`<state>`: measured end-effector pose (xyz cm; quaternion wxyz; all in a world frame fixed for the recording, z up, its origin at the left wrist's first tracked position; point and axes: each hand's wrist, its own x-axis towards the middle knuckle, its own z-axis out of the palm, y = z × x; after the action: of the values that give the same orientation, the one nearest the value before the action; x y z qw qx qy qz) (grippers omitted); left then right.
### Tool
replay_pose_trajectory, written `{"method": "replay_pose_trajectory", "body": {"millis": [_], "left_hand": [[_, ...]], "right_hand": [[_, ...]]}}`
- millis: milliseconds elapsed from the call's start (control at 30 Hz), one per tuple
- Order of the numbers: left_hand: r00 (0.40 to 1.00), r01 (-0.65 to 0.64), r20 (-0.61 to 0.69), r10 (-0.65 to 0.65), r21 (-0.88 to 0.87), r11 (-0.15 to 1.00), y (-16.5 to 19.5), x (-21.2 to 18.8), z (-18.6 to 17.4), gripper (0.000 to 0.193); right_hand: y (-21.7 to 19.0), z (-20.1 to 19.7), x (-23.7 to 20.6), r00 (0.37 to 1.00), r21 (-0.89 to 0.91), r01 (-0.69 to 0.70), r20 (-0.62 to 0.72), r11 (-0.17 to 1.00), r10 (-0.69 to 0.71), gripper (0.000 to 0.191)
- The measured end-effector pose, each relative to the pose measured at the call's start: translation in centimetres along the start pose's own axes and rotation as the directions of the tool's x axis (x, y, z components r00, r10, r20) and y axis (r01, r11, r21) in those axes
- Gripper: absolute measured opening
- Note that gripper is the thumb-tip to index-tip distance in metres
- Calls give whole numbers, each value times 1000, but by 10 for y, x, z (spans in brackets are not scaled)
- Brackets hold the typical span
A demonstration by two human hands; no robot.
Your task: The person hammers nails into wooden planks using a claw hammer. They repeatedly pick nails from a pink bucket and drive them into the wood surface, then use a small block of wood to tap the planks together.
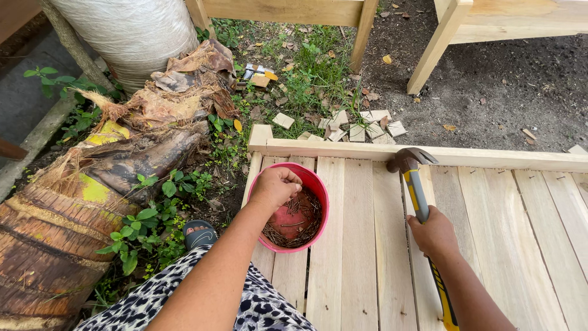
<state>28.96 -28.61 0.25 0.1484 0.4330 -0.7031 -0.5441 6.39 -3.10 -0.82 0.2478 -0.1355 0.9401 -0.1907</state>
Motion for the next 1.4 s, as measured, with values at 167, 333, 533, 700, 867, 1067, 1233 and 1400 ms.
{"method": "replay_pose_trajectory", "body": {"millis": [167,333,533,700,867,1067,1233,1400], "left_hand": [[998,32,48,-27,-100,994,5,-2,-1,24],[997,12,72,-5,-96,995,7,-3,-3,35],[999,-17,-27,22,139,990,2,-1,-4,34],[983,-164,32,179,583,796,-11,-15,-3,43],[991,-117,24,130,620,776,-21,-35,17,42],[991,-110,14,135,669,735,-26,-30,31,34],[983,-123,-55,177,523,843,-35,-25,25,15],[981,-120,-93,169,393,912,-38,-24,17,13]], "right_hand": [[0,-1,-2,1000,41,8,-5,999,-7,42],[1,-1,0,1000,57,23,-5,998,-23,41],[2,0,1,999,53,32,-8,998,-31,40],[1,0,1,1000,48,19,-4,999,-19,41],[-1,0,1,1000,6,-14,6,1000,14,42],[-1,-1,-1,1000,13,-8,4,1000,8,40],[0,-1,0,1000,31,5,-7,1000,-5,41],[1,0,1,1000,35,4,-1,999,-4,40]]}}
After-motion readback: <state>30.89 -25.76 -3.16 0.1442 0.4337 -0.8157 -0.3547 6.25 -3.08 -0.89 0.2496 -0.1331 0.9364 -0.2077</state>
